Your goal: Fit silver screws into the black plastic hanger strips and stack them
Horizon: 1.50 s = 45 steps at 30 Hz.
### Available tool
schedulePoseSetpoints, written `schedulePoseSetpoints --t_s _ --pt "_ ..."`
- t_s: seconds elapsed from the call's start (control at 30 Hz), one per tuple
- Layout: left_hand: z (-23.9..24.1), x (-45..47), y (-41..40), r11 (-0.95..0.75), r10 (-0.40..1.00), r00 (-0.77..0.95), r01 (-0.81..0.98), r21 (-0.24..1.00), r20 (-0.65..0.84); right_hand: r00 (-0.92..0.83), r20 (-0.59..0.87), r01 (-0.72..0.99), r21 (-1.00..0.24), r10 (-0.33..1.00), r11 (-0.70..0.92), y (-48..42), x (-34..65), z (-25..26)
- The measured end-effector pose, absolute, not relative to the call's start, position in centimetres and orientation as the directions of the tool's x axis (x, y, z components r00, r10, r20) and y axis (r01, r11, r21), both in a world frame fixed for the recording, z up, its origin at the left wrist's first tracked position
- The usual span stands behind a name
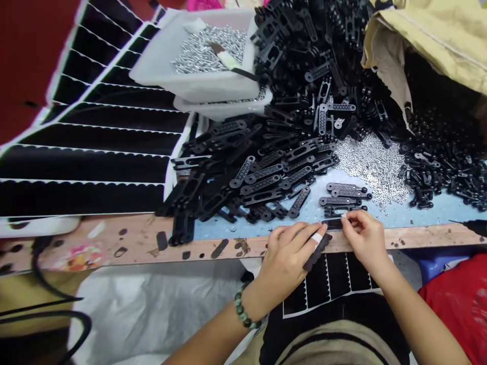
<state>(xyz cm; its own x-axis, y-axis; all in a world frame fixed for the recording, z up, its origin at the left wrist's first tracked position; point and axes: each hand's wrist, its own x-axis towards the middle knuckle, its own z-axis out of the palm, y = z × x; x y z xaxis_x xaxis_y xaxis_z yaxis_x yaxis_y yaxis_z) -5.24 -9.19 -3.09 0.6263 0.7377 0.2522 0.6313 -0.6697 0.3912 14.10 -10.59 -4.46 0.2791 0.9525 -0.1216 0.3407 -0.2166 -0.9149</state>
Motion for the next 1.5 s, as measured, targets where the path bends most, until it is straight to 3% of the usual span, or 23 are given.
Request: schedulePoseSetpoints --t_s 0.33,0.6,0.77,1.0,1.23,1.3,1.5 --pt "-2.8 -4.9 -8.9 -0.655 0.748 0.625 0.639 0.403 0.226 0.158 -0.049 0.533 -0.836 0.986 -0.127 -10.2 14.2 -3.8" --pt "-2.2 -4.8 -8.5 -0.663 0.739 0.632 0.621 0.419 0.233 -0.021 0.075 0.866 -0.497 0.997 0.055 -9.4 15.7 -2.3" --pt "-2.5 -5.0 -8.0 -0.626 0.754 0.626 0.593 0.507 0.199 -0.267 0.095 0.875 -0.393 0.959 0.282 -8.4 16.9 -2.1" --pt "-2.3 -5.9 -7.1 -0.558 0.802 0.538 0.518 0.648 0.260 -0.352 -0.030 0.876 -0.362 0.935 0.319 -6.5 16.5 -1.2" --pt "-1.9 -5.1 -7.3 -0.558 0.793 0.544 0.467 0.686 0.275 -0.364 0.020 0.922 -0.132 0.931 0.363 -5.2 14.8 -1.5" --pt "-2.1 -5.2 -7.7 -0.550 0.802 0.515 0.439 0.711 0.302 -0.357 0.025 0.921 -0.156 0.934 0.357 -5.2 15.0 -1.3" --pt "-2.5 -5.8 -9.3 -0.488 0.849 0.431 0.417 0.767 0.305 -0.375 0.061 0.786 -0.508 0.925 0.352 -6.2 18.1 0.1"
